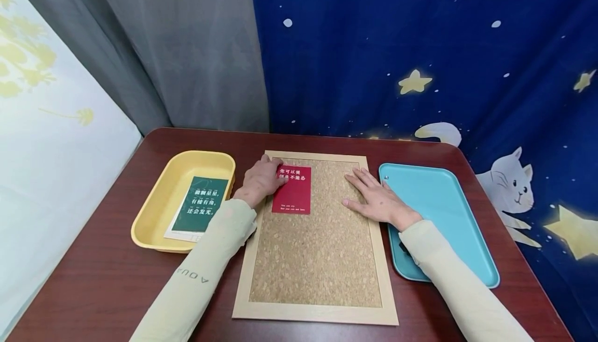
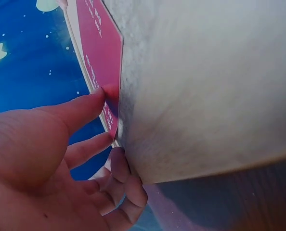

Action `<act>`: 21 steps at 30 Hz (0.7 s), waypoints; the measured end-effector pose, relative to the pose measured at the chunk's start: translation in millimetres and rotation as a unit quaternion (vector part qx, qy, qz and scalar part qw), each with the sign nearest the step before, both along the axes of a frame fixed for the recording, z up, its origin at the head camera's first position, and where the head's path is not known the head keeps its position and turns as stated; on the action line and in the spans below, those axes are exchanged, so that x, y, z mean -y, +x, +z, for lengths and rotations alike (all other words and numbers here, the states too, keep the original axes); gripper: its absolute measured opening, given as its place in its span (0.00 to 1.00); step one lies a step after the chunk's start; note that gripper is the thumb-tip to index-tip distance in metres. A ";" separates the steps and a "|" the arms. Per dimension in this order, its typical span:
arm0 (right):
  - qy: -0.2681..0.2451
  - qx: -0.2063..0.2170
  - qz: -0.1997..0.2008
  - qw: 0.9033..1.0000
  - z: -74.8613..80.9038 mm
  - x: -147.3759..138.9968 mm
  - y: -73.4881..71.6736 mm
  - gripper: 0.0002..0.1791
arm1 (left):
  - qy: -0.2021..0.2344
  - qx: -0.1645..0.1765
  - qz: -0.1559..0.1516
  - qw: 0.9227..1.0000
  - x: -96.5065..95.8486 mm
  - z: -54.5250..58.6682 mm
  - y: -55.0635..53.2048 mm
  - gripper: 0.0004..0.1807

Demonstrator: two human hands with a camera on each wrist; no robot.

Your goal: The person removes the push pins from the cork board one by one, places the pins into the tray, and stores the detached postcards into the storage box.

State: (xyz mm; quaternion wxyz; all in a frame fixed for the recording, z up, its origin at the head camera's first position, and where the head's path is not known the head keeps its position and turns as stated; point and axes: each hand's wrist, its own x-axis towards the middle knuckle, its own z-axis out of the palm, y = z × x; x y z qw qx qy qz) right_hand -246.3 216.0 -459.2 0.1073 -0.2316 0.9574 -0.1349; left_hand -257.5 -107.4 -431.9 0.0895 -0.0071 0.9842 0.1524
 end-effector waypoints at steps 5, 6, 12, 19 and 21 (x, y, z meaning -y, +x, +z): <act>-0.004 0.001 -0.001 1.000 -0.3 -0.1 0.2 0.47 | 0.013 -0.003 0.006 1.000 0.0 0.7 0.7 0.36; -0.005 0.002 -0.001 1.000 -0.3 -0.2 0.3 0.47 | 0.016 -0.003 0.008 1.000 -0.2 0.8 0.6 0.36; -0.005 0.002 -0.002 1.000 -0.2 -0.4 0.7 0.47 | 0.031 -0.002 0.013 0.999 -0.4 1.5 0.2 0.35; -0.007 0.003 -0.002 1.000 0.0 -0.2 0.7 0.47 | 0.044 -0.017 0.014 0.999 -0.6 1.8 0.5 0.32; -0.007 0.003 -0.002 1.000 0.0 0.1 0.4 0.47 | 0.052 -0.021 0.013 0.998 -1.0 2.5 1.1 0.32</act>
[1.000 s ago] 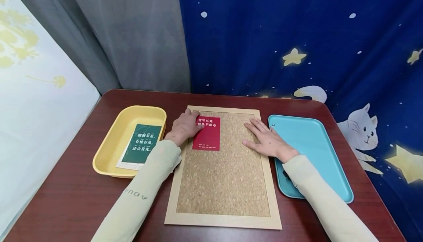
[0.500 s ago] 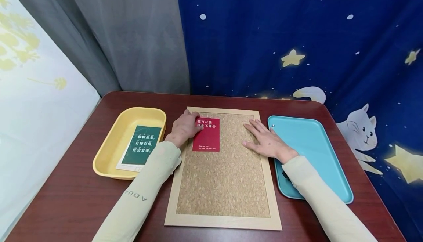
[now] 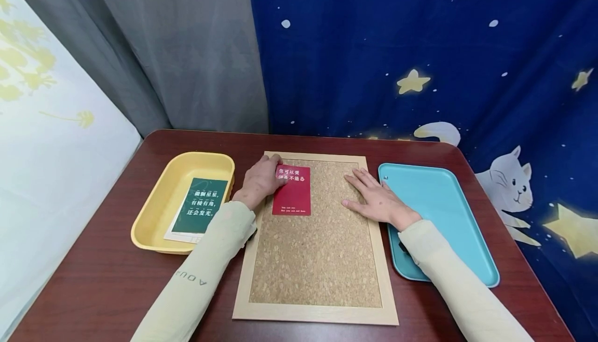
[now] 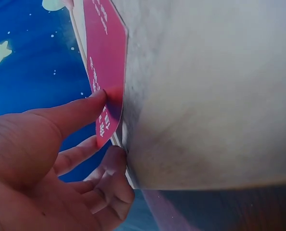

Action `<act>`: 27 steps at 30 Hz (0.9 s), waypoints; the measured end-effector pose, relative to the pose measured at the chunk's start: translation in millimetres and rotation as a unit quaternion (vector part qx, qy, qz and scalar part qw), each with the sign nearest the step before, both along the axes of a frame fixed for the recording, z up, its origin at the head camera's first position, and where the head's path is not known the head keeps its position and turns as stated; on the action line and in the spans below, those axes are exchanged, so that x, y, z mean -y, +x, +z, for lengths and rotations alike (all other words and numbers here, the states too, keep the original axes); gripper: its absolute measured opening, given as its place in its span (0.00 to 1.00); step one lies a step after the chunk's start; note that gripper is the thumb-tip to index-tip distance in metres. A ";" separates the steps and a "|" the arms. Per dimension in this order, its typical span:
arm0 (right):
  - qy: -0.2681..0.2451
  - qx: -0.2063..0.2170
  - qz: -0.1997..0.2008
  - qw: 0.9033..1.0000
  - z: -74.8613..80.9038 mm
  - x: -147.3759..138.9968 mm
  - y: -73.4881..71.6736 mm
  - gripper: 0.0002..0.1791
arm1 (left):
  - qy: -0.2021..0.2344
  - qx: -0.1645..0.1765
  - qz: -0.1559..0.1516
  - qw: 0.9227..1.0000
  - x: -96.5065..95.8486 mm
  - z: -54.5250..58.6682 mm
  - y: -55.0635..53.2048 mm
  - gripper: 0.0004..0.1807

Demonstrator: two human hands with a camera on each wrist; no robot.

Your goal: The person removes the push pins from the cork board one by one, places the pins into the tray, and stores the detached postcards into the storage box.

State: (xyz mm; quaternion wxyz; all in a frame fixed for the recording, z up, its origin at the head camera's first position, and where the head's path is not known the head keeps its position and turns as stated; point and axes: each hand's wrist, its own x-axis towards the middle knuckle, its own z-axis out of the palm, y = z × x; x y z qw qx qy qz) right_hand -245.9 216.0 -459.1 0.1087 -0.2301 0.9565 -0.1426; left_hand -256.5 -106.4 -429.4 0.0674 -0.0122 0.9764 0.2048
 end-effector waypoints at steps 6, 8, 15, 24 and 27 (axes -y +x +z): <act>-0.001 -0.001 0.001 1.000 -0.5 0.5 -0.8 0.47 | 0.026 -0.007 0.001 1.000 -2.1 2.4 3.2 0.33; 0.000 0.000 0.000 1.000 -0.9 0.3 -1.0 0.47 | 0.033 -0.008 0.003 0.999 -3.0 2.7 4.4 0.33; -0.002 -0.001 -0.002 1.000 -1.5 -0.2 -0.7 0.47 | 0.058 -0.012 0.011 0.998 -6.6 3.8 8.0 0.32; -0.002 0.000 -0.002 1.000 -1.0 0.5 0.1 0.47 | 0.101 -0.047 0.003 0.994 -7.8 3.7 14.5 0.31; -0.002 0.000 -0.003 1.000 -0.8 0.4 0.0 0.47 | 0.119 -0.067 -0.003 0.991 -8.3 4.4 16.1 0.31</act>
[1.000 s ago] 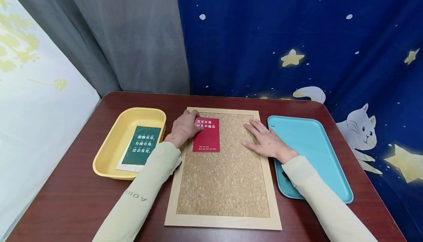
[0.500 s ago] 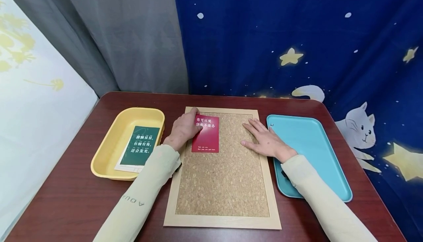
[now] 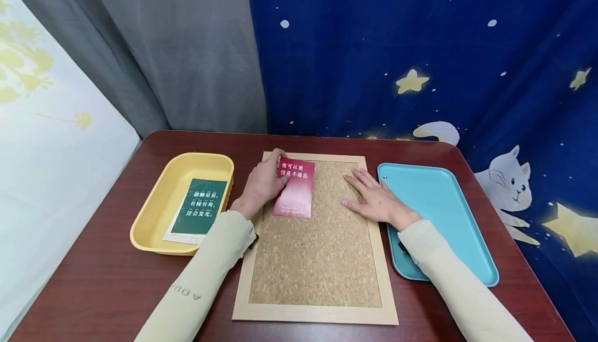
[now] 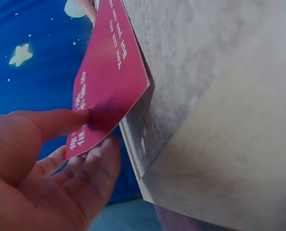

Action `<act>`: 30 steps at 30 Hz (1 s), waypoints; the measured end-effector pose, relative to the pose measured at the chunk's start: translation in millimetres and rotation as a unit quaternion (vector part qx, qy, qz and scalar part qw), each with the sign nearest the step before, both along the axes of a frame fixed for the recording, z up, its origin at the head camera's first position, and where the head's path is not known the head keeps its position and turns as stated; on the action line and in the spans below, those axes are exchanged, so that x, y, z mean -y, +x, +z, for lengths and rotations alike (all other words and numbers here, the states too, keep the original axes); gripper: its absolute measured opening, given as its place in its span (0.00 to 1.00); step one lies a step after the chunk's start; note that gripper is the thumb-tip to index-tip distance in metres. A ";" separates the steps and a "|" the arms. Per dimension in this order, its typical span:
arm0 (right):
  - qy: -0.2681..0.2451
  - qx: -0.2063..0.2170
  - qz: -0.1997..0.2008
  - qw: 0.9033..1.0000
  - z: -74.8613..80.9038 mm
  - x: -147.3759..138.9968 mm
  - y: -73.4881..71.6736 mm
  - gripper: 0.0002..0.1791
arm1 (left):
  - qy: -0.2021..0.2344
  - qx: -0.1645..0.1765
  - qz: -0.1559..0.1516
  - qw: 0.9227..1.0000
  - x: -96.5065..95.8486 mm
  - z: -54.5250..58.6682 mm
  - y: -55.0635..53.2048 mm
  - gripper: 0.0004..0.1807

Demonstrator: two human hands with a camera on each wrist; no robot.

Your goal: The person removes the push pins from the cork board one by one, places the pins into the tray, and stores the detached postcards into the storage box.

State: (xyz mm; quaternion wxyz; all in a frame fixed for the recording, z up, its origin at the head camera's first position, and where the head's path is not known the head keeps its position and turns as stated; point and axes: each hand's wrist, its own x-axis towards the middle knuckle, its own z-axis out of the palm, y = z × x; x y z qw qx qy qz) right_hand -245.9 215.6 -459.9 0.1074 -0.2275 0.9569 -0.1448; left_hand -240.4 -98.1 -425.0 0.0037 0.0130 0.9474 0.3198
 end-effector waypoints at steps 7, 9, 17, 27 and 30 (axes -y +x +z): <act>-0.004 0.002 -0.001 1.000 0.8 0.2 0.3 0.47 | 0.055 -0.038 -0.011 0.998 -4.0 4.4 4.6 0.34; -0.003 0.001 0.000 1.000 1.1 0.2 0.4 0.47 | 0.068 -0.047 -0.014 0.996 -5.4 5.8 6.5 0.34; -0.001 0.000 0.001 1.000 1.6 0.0 0.4 0.47 | 0.090 -0.074 -0.028 0.993 -9.9 9.3 12.7 0.36; -0.002 0.004 0.000 1.000 0.7 -0.9 -0.1 0.47 | 0.083 -0.092 -0.027 0.992 -8.4 8.6 16.6 0.37; -0.001 0.004 0.000 1.000 0.1 -1.1 -0.7 0.47 | 0.087 -0.100 -0.026 0.991 -6.7 6.7 16.7 0.36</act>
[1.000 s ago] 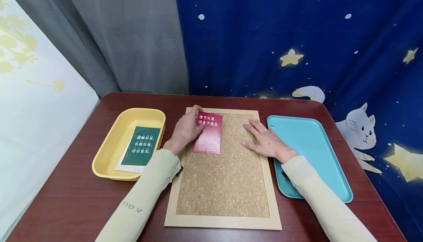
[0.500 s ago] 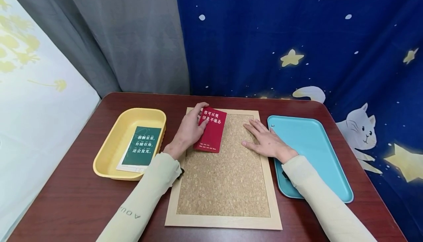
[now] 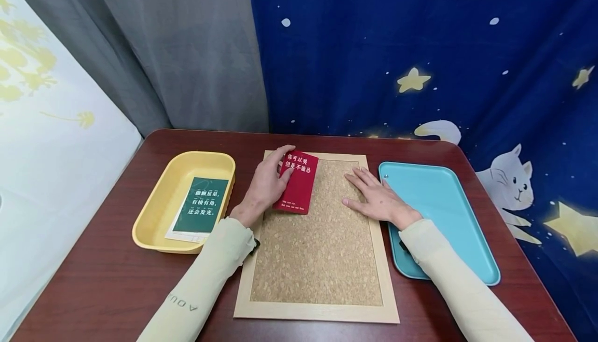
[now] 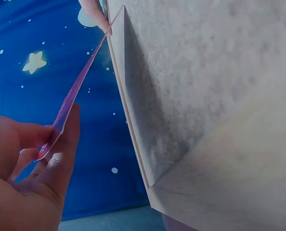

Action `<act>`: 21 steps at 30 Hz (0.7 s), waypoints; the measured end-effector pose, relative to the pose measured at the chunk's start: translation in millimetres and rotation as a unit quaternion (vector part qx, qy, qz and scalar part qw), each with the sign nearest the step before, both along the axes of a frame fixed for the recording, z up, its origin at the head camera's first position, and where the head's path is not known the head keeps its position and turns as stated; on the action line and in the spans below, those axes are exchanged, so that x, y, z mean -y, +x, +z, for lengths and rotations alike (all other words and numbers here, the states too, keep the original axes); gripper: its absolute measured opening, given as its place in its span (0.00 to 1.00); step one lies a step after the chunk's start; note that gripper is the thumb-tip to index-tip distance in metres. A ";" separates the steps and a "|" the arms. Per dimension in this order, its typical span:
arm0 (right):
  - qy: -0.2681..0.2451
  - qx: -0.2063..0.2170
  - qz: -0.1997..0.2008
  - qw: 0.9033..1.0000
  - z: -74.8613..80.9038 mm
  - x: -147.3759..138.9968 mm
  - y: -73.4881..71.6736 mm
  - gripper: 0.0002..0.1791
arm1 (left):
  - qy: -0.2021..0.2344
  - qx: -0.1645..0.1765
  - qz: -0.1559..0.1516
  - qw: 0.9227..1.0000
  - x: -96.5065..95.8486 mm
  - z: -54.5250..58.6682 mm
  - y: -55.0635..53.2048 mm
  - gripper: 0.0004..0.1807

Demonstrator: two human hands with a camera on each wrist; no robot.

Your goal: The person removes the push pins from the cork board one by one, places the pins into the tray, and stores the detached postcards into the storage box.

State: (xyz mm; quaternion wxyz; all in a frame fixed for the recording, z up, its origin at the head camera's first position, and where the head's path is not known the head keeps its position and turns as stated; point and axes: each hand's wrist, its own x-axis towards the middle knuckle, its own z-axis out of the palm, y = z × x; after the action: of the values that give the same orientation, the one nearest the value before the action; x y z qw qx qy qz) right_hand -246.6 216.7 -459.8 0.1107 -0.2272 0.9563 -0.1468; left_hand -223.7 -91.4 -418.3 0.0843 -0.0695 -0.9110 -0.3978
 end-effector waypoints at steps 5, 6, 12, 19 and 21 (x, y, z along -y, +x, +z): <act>0.000 -0.001 -0.001 1.000 -1.0 -0.1 -0.6 0.47 | 0.008 -0.009 0.006 1.000 3.0 -2.8 -0.3 0.33; 0.000 -0.001 -0.002 1.000 -1.1 -0.1 -0.6 0.47 | 0.007 -0.011 0.008 1.000 3.4 -3.1 -0.4 0.32; 0.001 0.002 -0.004 1.000 -0.8 0.1 -0.5 0.47 | -0.010 -0.008 0.013 1.000 5.0 -2.9 0.1 0.28; 0.005 0.004 -0.004 1.000 0.0 0.6 -0.5 0.46 | -0.007 -0.006 0.015 1.000 7.1 -1.3 2.5 0.35; 0.005 0.004 -0.004 1.000 0.0 0.7 -0.5 0.47 | -0.007 -0.005 0.015 1.000 7.7 -0.8 3.3 0.39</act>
State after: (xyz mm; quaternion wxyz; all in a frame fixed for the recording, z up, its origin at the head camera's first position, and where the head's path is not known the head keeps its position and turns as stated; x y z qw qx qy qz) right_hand -247.1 215.9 -459.8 0.1149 -0.2227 0.9574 -0.1433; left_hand -220.4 -99.1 -419.2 0.0937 -0.0585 -0.9143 -0.3898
